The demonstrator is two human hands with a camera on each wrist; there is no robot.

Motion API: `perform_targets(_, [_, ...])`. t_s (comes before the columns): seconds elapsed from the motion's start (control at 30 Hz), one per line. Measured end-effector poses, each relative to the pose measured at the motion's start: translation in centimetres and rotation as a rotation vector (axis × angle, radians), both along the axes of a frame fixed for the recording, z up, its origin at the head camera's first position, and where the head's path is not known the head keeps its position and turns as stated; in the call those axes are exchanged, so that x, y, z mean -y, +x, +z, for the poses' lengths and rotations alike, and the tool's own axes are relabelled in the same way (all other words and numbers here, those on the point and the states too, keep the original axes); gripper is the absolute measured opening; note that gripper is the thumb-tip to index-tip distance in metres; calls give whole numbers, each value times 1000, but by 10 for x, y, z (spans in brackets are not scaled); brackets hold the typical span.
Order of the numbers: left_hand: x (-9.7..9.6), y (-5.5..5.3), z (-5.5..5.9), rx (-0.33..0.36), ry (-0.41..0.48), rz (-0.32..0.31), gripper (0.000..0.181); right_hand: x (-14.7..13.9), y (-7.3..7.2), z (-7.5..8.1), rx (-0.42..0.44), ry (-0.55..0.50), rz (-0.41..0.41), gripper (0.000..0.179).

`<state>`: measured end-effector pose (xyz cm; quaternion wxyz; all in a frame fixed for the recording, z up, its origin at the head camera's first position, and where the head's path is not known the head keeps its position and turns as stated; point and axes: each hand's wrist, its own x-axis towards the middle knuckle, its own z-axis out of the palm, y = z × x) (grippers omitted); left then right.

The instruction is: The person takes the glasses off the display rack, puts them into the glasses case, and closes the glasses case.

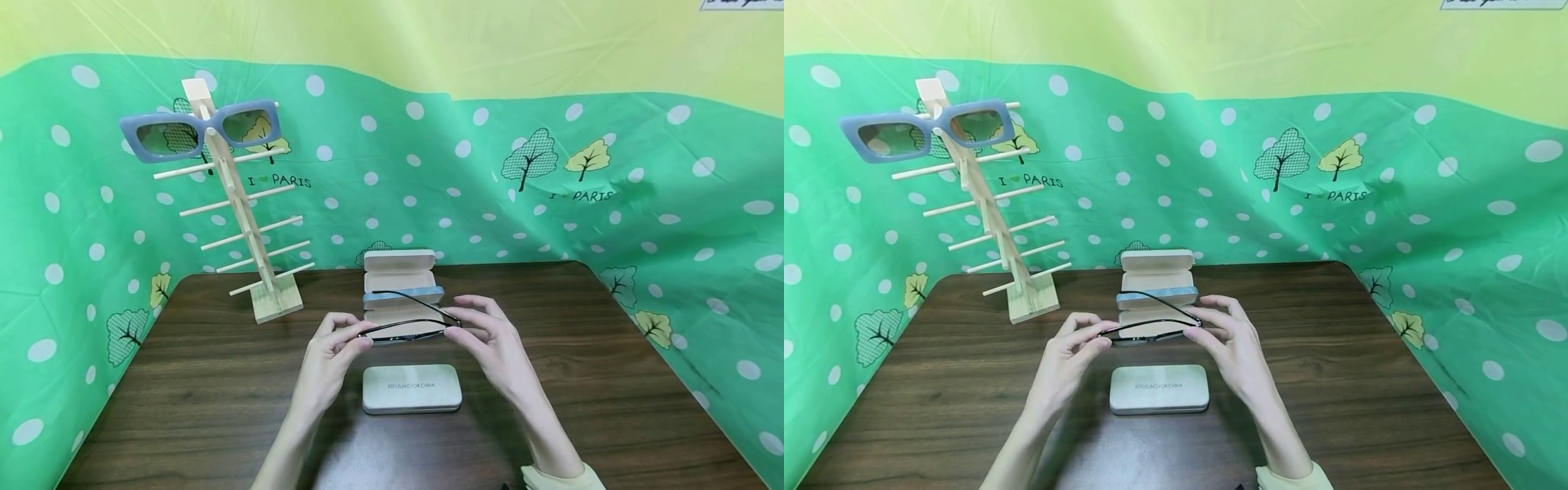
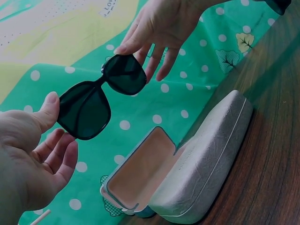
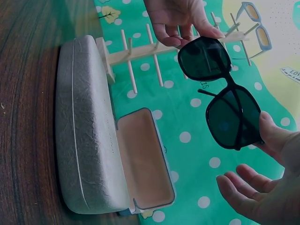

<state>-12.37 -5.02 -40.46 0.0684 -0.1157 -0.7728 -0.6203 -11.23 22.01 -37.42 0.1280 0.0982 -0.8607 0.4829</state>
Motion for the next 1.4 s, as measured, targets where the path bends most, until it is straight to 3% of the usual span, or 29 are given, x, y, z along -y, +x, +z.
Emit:
perform_targets(0.37, [2, -1, 1, 6, 35, 17, 22, 0, -1, -1, 2, 8, 56, 22])
perform_targets(0.83, [2, -3, -2, 65, 175, 73, 19, -1, -3, -2, -4, 40, 108, 18])
perform_targets(1.13, [3, -4, -6, 119, 163, 77, 19, -10, 0, -3, 97, 66, 167, 17])
perform_targets(1.4, [5, -16, -4, 184, 63, 60, 18, -14, -11, -5, 149, 133, 189, 16])
